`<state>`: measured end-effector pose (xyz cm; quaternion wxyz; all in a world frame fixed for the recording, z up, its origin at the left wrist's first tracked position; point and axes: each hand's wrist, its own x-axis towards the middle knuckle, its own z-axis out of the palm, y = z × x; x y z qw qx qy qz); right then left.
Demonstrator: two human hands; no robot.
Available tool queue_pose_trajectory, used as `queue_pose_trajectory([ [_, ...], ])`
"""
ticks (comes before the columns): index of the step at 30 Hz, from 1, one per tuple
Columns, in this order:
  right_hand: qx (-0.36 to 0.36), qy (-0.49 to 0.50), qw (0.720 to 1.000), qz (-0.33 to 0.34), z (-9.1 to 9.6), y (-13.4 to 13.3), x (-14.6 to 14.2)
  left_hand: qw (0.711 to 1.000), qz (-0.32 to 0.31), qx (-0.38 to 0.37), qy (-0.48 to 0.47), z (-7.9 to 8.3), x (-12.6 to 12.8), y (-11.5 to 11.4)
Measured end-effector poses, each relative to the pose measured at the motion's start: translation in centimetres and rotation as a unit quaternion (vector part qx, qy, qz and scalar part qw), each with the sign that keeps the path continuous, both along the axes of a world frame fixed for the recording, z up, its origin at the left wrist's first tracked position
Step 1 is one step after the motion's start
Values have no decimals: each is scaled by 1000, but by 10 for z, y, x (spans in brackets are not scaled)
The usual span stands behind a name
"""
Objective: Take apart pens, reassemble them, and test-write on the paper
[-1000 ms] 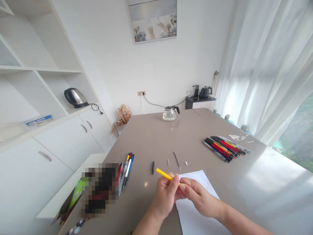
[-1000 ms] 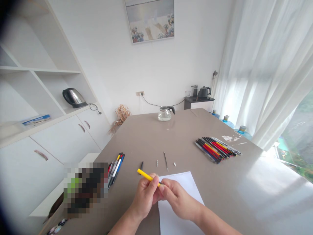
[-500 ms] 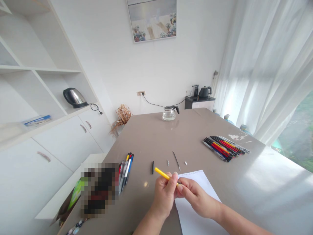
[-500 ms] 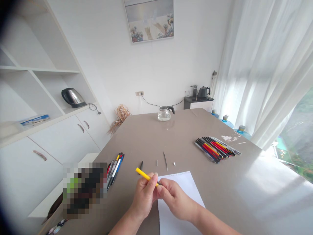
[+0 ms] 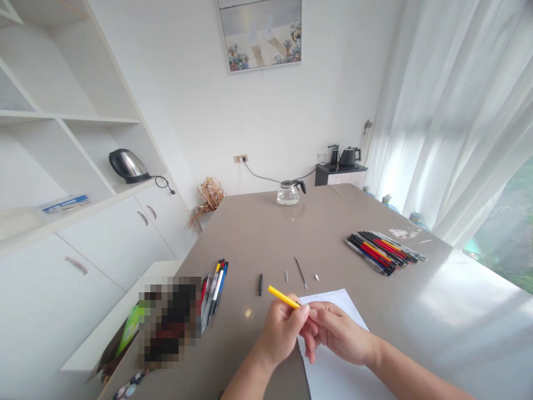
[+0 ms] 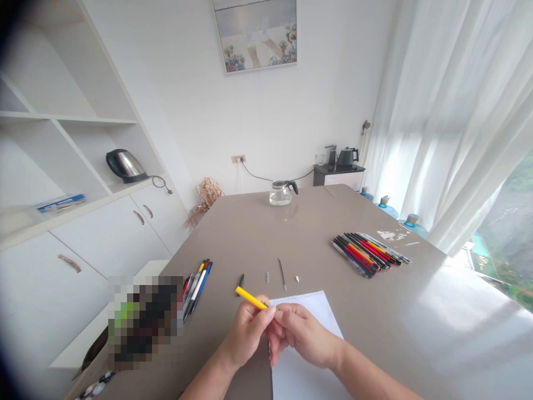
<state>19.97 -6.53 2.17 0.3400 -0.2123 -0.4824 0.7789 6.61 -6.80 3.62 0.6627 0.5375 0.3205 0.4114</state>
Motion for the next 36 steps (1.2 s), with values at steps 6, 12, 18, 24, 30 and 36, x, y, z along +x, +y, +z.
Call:
queue_pose_trajectory([
  [6,17,0,1000,-22,0,-2,-5,996,71,34,32,0,3,-1],
  [12,31,2,999,-43,4,-5,-7,987,158,31,7,0,4,0],
  [18,26,-12,998,-61,-2,-2,-5,993,108,-7,-43,-4,5,2],
  [24,80,-119,977,-156,6,7,3,986,146,-41,-66,-3,2,7],
  [30,240,-358,808,-402,-5,46,54,984,170,-39,-35,-4,-1,10],
  [36,203,-521,717,-416,-21,68,79,988,152,-24,8,-8,3,7],
])
